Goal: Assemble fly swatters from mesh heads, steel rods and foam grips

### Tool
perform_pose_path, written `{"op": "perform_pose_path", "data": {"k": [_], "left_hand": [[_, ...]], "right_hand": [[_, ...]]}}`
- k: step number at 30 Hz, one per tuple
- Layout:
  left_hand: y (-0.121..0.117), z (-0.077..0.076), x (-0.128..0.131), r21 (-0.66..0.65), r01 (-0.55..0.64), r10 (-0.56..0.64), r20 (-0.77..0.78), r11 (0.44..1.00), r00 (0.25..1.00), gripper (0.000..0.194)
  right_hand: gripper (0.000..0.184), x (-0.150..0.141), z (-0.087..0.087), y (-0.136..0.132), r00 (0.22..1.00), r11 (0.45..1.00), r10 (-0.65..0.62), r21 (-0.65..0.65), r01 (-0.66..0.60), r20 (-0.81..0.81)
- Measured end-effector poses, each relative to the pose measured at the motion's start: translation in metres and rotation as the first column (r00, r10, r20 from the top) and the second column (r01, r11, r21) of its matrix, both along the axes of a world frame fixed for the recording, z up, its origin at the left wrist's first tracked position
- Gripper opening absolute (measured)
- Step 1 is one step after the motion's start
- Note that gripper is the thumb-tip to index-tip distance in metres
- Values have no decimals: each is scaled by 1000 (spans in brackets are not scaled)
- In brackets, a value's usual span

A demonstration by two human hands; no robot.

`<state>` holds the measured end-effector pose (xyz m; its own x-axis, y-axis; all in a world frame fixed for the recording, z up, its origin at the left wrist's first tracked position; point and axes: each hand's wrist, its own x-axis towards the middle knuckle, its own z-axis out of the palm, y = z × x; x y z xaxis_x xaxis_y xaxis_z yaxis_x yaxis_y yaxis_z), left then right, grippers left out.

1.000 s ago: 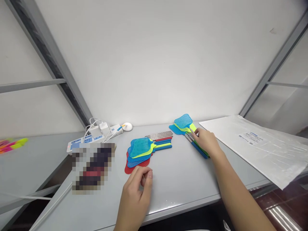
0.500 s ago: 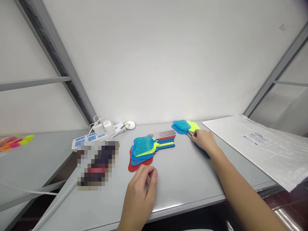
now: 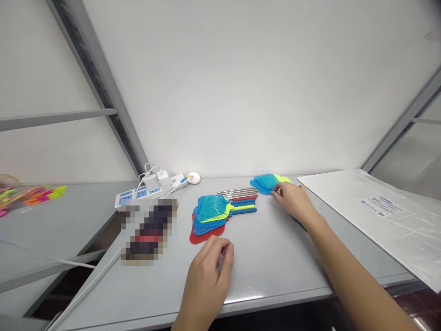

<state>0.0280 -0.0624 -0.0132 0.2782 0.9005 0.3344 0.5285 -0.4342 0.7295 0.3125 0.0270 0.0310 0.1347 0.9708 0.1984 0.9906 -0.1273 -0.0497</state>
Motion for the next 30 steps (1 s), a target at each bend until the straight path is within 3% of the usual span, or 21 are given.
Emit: {"op": "perform_pose_path", "data": {"k": [4,6,12,16,19,23,26,30], "left_hand": [[-1,0,3,12,1,-1,-32,1000,999,21],[-2,1,4,15,-2,2,-55,1000,998,21],[-6,4,7,15,23,-21,-131,1000,991,19],[-6,-1,8,44,22,-15,-144,999,989,15],[-6,-5,7,61,19,-9,-150,998,989,13],[-7,-8,7,58,15,-7,-149,998,989,11],[-8,-6,7,61,26,-17,-147,998,989,12],[-8,-2,7,56,32,-24,-146,998,989,14]], "right_hand": [[27,-42,10,26,956,954,293,-59,-293,-17],[30,-61,10,47,925,920,380,-93,-380,-22],[33,-83,-2,113,872,843,485,-231,-485,-62],[32,-83,-10,131,848,799,525,-301,-521,-75],[32,-82,-11,133,842,800,538,-289,-526,-45],[26,-80,4,125,870,858,494,-163,-488,-4],[29,-77,22,103,900,900,435,8,-435,17],[33,-76,26,54,892,885,449,112,-452,54]]}}
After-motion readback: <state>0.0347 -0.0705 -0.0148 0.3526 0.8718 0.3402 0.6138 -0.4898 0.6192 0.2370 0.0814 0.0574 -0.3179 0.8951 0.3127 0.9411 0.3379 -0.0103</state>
